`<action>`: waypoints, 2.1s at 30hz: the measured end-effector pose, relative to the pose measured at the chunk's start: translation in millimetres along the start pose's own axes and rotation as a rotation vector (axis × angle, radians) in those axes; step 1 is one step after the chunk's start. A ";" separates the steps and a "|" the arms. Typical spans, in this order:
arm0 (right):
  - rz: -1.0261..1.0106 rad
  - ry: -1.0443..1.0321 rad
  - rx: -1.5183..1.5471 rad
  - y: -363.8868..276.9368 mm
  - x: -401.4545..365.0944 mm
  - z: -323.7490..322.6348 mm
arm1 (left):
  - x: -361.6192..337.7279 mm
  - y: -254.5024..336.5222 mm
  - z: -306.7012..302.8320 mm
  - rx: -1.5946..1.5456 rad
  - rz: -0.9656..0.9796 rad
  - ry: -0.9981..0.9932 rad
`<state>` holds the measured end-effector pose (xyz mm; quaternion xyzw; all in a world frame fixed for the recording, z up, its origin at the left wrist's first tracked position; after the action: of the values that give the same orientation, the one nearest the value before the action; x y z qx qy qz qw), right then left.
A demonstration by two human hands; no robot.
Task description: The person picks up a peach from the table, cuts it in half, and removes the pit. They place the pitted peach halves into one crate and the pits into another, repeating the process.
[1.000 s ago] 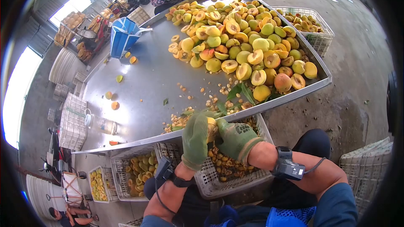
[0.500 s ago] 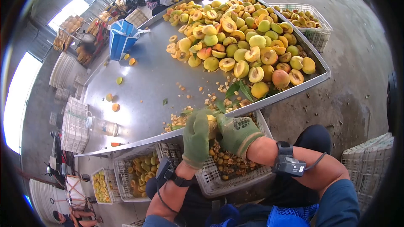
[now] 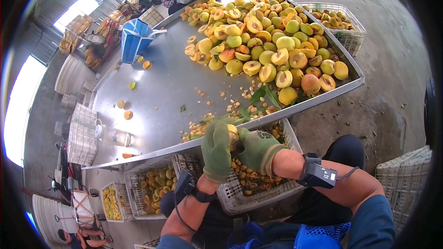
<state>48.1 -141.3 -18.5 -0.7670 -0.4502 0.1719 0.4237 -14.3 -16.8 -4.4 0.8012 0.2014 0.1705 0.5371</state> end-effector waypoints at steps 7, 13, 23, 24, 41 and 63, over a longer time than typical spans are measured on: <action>0.014 0.015 0.221 6.9 0.9 19.6 | -7.5 1.7 6.2 -0.094 -0.021 0.107; -0.077 0.019 -0.088 1.6 -4.0 -15.6 | 5.3 -6.1 3.4 -0.105 -0.031 -0.107; -0.043 0.071 0.073 -7.6 -8.7 -6.0 | -0.7 4.7 3.1 -0.176 0.021 0.003; -0.051 0.063 0.129 -7.4 -8.1 -1.3 | -1.9 2.4 2.3 -0.199 0.010 0.020; 0.303 -0.424 0.772 -24.6 -16.5 -20.4 | -13.9 10.5 3.3 -0.018 0.326 0.052; 0.052 -0.143 0.571 -7.4 -20.4 10.7 | -17.2 5.0 5.1 -0.212 -0.001 -0.050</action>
<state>26.3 -151.3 -21.2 -0.6138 -0.3926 0.3559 0.5852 -25.9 -31.2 -2.6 0.7438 0.1692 0.1705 0.6237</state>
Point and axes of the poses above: each hand's wrist, its own x-axis towards the middle knuckle, its own z-axis out of the palm, y = z × x, the point moved 4 cm from there along x, towards the middle knuckle, and after that the axes turned 15 degrees about -z, right-handed, at the moved point
